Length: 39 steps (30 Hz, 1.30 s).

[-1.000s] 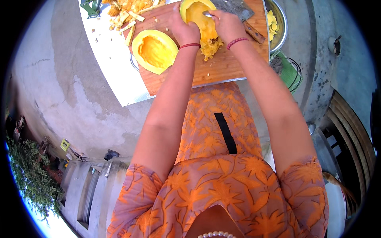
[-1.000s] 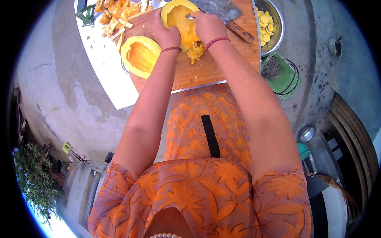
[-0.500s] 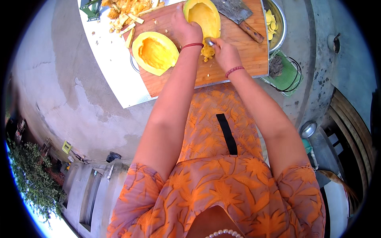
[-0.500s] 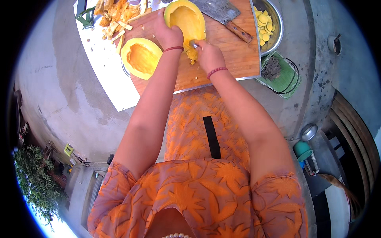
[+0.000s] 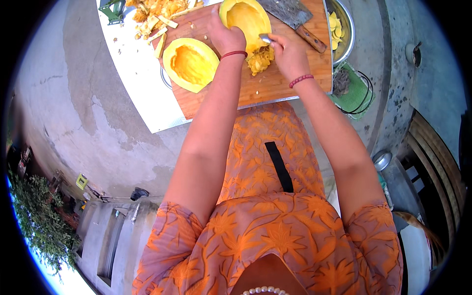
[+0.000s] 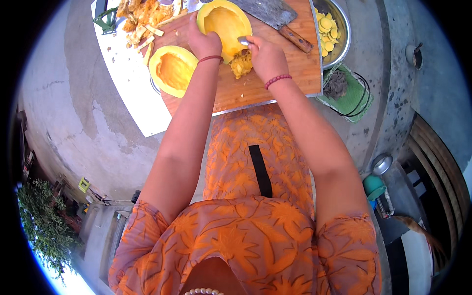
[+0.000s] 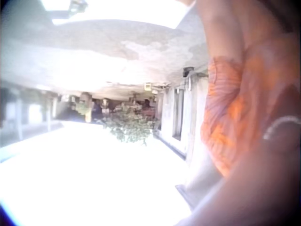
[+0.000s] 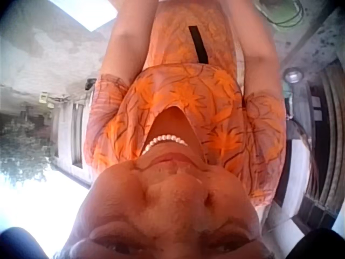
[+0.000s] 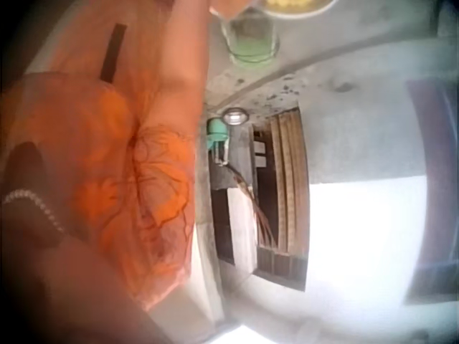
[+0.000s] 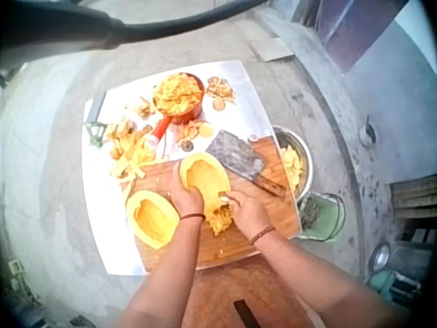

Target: The person slices a pumpkin on a wooden board, then scoops out the seeds and inner flesh by hand.

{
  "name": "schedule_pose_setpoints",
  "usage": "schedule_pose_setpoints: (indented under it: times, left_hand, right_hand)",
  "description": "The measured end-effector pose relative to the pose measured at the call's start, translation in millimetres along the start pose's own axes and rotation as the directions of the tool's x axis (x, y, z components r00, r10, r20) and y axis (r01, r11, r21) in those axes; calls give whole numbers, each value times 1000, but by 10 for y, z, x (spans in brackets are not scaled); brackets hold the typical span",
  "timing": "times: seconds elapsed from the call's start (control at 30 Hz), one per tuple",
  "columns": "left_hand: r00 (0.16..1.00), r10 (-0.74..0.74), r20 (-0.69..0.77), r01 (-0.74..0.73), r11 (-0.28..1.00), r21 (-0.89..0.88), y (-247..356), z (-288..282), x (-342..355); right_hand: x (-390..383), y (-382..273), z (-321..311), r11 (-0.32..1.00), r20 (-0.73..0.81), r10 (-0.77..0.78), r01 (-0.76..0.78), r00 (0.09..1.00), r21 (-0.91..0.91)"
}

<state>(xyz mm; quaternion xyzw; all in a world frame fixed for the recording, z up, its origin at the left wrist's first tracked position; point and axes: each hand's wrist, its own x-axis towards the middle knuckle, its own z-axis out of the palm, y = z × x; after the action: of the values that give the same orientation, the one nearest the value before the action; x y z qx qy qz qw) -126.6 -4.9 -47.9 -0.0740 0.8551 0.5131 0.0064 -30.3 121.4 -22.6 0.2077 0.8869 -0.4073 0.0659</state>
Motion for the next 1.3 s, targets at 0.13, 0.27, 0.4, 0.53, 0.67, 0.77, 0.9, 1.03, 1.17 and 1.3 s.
schedule_pose_setpoints:
  times: [0.13, 0.27, 0.4, 0.53, 0.67, 0.77, 0.9, 1.03, 1.17, 1.3]
  left_hand:
    - [998, 60, -5, -60, 996, 61, -97, 94, 110]
    - [985, -158, 63, 166, 971, -172, -114, 39, 151]
    - [995, -90, 46, 92, 994, -50, -172, 21, 169]
    - [992, -118, 50, 122, 990, -73, -165, 32, 189]
    - [994, -95, 57, 96, 995, -10, -104, 73, 189]
    - [992, -116, 50, 121, 986, -114, 3, 90, 174]
    - [985, -164, 57, 173, 960, -218, -111, -60, 150]
    - [989, -115, 88, 140, 918, -370, -108, -33, 129]
    - [996, -56, 75, 80, 925, -370, -143, -46, 137]
    - [998, 30, 63, -7, 940, -342, -267, -136, 107]
  right_hand:
    - [719, -51, -147, 999, -122, -48, 46, 991, -17]
    - [320, 224, -63, 995, -91, 56, -48, 994, 88]
    - [-299, 472, -39, 991, -95, -36, 48, 995, 127]
    - [195, -42, -24, 984, -122, -165, 172, 979, 50]
    - [814, -434, 180, 991, -107, -136, 133, 985, -33]
    - [661, -356, 324, 996, -38, -19, 15, 999, -92]
    - [181, -341, 316, 983, 230, 86, -45, 969, -176]
    - [565, -401, 236, 999, 36, -26, 27, 999, -30]
    - [516, -343, 371, 991, 172, -14, 37, 985, -131]
    - [-17, -127, 159, 982, 293, 3, 53, 956, -183]
